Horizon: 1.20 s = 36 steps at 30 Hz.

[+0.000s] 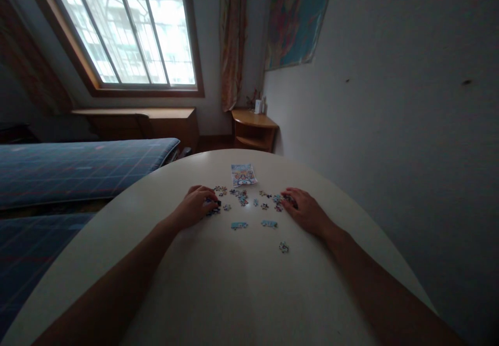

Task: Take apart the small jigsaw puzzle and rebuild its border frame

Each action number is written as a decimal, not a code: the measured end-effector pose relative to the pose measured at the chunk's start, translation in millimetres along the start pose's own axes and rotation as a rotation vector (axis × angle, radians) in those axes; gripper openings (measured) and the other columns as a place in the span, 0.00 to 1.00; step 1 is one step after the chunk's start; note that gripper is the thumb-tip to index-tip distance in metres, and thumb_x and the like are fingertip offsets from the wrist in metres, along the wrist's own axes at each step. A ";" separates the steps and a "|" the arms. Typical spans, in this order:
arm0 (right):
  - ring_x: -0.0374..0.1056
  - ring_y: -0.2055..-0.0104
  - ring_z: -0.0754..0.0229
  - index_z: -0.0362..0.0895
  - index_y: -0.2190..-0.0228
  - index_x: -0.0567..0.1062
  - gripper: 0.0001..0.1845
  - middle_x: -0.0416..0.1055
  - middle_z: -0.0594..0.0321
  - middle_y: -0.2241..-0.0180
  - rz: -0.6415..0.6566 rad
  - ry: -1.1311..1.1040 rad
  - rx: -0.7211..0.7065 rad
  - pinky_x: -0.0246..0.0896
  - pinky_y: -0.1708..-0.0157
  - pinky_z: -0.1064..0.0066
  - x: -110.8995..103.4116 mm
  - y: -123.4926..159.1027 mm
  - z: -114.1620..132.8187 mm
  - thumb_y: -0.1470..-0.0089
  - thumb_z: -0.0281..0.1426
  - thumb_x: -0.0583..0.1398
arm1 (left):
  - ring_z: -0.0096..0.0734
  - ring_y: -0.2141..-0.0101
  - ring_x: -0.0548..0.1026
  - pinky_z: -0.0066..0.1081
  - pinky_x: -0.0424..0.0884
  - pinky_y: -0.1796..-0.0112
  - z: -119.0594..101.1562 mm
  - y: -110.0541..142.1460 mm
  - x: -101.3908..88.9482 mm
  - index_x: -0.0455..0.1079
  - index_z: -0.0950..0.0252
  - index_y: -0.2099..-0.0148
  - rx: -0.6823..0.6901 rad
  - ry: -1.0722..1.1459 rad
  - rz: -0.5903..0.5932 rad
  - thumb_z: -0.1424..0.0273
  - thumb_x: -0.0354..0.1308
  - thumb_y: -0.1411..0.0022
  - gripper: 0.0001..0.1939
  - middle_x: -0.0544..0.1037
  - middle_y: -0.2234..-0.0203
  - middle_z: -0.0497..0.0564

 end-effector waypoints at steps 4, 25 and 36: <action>0.64 0.41 0.47 0.43 0.51 0.75 0.21 0.71 0.48 0.45 0.006 0.008 -0.011 0.57 0.39 0.50 0.5 -0.1 1.1 0.37 0.42 0.54 | 0.45 0.47 0.69 0.44 0.61 0.42 -2.1 1.1 -1.6 0.78 0.58 0.60 -0.008 0.014 -0.013 0.63 0.62 0.42 0.08 0.79 0.58 0.51; 0.64 0.40 0.48 0.44 0.51 0.76 0.20 0.71 0.49 0.45 0.005 0.017 0.000 0.57 0.39 0.50 -1.5 0.7 3.9 0.37 0.41 0.54 | 0.45 0.46 0.68 0.44 0.60 0.42 -9.4 0.8 2.9 0.77 0.57 0.59 0.068 0.023 0.023 0.65 0.59 0.39 0.08 0.79 0.57 0.50; 0.64 0.40 0.48 0.43 0.51 0.75 0.20 0.71 0.49 0.44 0.012 0.023 0.002 0.57 0.39 0.51 -1.7 0.9 3.9 0.37 0.41 0.54 | 0.45 0.46 0.67 0.43 0.61 0.43 -9.8 1.7 4.2 0.77 0.56 0.58 0.089 0.027 0.025 0.65 0.58 0.37 0.08 0.79 0.56 0.50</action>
Point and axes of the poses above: each hand's wrist, its own y-axis away from the middle knuckle, its own x-axis out of the palm, z = x × y, the point moved 10 cm from there along -y, towards the middle knuckle
